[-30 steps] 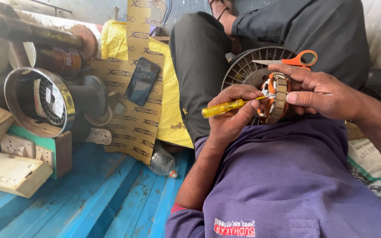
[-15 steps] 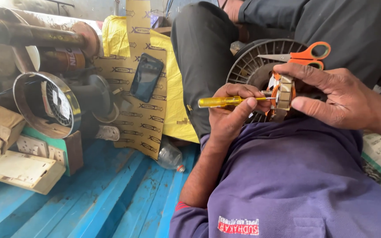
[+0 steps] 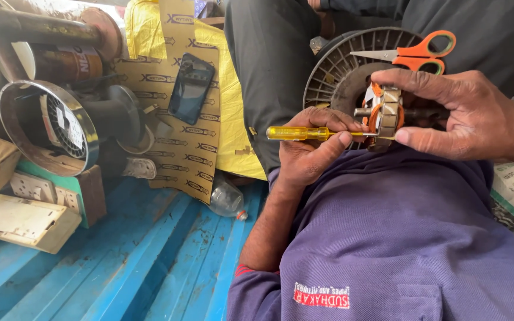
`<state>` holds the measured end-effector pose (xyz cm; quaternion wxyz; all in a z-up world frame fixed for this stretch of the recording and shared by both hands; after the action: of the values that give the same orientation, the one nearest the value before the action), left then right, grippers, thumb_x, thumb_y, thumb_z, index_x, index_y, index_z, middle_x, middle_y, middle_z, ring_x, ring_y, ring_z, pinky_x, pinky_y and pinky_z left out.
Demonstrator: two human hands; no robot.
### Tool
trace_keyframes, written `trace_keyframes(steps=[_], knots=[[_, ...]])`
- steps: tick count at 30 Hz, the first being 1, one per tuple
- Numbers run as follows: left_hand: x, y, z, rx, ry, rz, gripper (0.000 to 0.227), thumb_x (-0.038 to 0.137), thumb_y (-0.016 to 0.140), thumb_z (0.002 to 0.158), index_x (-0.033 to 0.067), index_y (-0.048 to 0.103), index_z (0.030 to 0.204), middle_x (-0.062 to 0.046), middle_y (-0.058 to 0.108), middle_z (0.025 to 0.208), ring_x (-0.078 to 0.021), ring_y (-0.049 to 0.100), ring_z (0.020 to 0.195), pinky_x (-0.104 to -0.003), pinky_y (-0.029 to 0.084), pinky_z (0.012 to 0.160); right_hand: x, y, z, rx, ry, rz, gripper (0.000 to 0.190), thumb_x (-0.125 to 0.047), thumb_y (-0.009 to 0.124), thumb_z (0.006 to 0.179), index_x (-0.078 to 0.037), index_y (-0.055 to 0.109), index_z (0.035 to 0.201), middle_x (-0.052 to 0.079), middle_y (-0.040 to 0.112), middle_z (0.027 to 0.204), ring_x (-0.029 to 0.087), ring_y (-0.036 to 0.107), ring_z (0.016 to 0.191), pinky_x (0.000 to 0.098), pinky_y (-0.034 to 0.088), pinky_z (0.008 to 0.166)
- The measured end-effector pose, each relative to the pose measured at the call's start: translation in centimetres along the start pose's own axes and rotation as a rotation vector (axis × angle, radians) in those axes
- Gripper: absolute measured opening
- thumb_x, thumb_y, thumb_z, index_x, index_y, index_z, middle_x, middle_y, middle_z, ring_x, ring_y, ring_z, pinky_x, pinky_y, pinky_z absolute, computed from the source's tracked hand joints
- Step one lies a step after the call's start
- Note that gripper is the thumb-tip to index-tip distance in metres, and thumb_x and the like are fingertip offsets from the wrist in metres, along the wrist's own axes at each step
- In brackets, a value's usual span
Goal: Repairing and rewiring the stator of an electric fan motor using hand tools.
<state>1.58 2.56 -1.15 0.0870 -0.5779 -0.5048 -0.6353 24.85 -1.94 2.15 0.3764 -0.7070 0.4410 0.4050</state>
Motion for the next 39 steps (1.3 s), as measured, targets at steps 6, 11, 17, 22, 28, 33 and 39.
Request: trace_keyframes(steps=[6,11,17,22,28,33,39], knots=[[1.0,0.1,0.3,-0.046,0.028,0.024,0.009,-0.006,0.068,0.100,0.0006,0.064,0.104,-0.015,0.073,0.105,-0.0213,0.073,0.106,-0.037,0.060,0.100,0.6,0.0,-0.1,0.003,-0.068,-0.013,0.076,-0.017,0.072,0.080,-0.016,0.047,0.152,0.009,0.074,0.119,0.020,0.074,0.108,0.0370,0.060,0.100],[1.0,-0.1,0.6,-0.078,0.061,0.085,0.010,-0.006,0.070,0.098,0.0007,0.064,0.104,-0.015,0.073,0.104,-0.0207,0.073,0.106,-0.036,0.061,0.097,0.8,0.0,-0.1,0.005,-0.072,-0.017,0.076,-0.013,0.075,0.079,-0.014,0.048,0.151,0.009,0.074,0.118,0.020,0.074,0.108,0.0368,0.061,0.100],[3.0,0.4,1.4,-0.142,0.181,0.347,0.015,-0.006,0.073,0.092,0.0009,0.063,0.100,-0.015,0.074,0.107,-0.0201,0.075,0.101,-0.032,0.064,0.089,0.9,0.1,0.0,0.023,-0.130,0.067,0.074,-0.006,0.076,0.080,-0.012,0.051,0.150,0.011,0.073,0.123,0.020,0.072,0.114,0.0361,0.059,0.104],[4.7,0.7,2.2,-0.218,0.272,0.540,0.015,-0.006,0.075,0.086,0.0014,0.065,0.094,-0.012,0.075,0.104,-0.0202,0.077,0.094,-0.029,0.065,0.084,1.3,0.2,0.0,-0.016,-0.097,0.159,0.072,-0.007,0.075,0.081,-0.012,0.052,0.149,0.009,0.073,0.121,0.019,0.072,0.114,0.0363,0.060,0.104],[2.7,-0.4,3.6,-0.359,0.346,0.390,0.016,-0.004,0.080,0.087,0.0013,0.068,0.096,-0.011,0.074,0.103,-0.0238,0.076,0.104,-0.034,0.064,0.089,1.6,-0.1,-0.2,-0.006,-0.042,0.217,0.074,-0.005,0.076,0.079,-0.012,0.053,0.149,0.010,0.074,0.120,0.020,0.072,0.114,0.0378,0.060,0.104],[1.7,-0.3,3.8,-0.354,0.279,0.305,0.015,0.000,0.082,0.088,0.0015,0.071,0.098,-0.009,0.073,0.102,-0.0209,0.074,0.096,-0.033,0.062,0.088,0.9,-0.2,-0.2,-0.010,0.055,0.155,0.074,-0.006,0.076,0.076,-0.014,0.056,0.147,0.008,0.075,0.114,0.018,0.075,0.104,0.0348,0.062,0.098],[4.0,0.6,4.0,-0.394,0.254,0.504,0.017,0.004,0.083,0.089,0.0031,0.069,0.100,-0.009,0.071,0.106,-0.0193,0.074,0.099,-0.030,0.064,0.087,0.3,0.1,-0.3,0.075,-0.142,-0.177,0.076,-0.014,0.077,0.076,-0.012,0.054,0.148,0.008,0.073,0.118,0.017,0.072,0.106,0.0329,0.059,0.101]])
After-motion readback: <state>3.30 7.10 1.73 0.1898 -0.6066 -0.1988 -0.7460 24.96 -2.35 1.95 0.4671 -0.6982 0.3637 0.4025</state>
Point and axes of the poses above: each hand's wrist, its own z-axis towards the middle knuckle, its own y-axis out of the palm, x = y × z, the point moved 3 cm from there along z, towards the middle knuckle
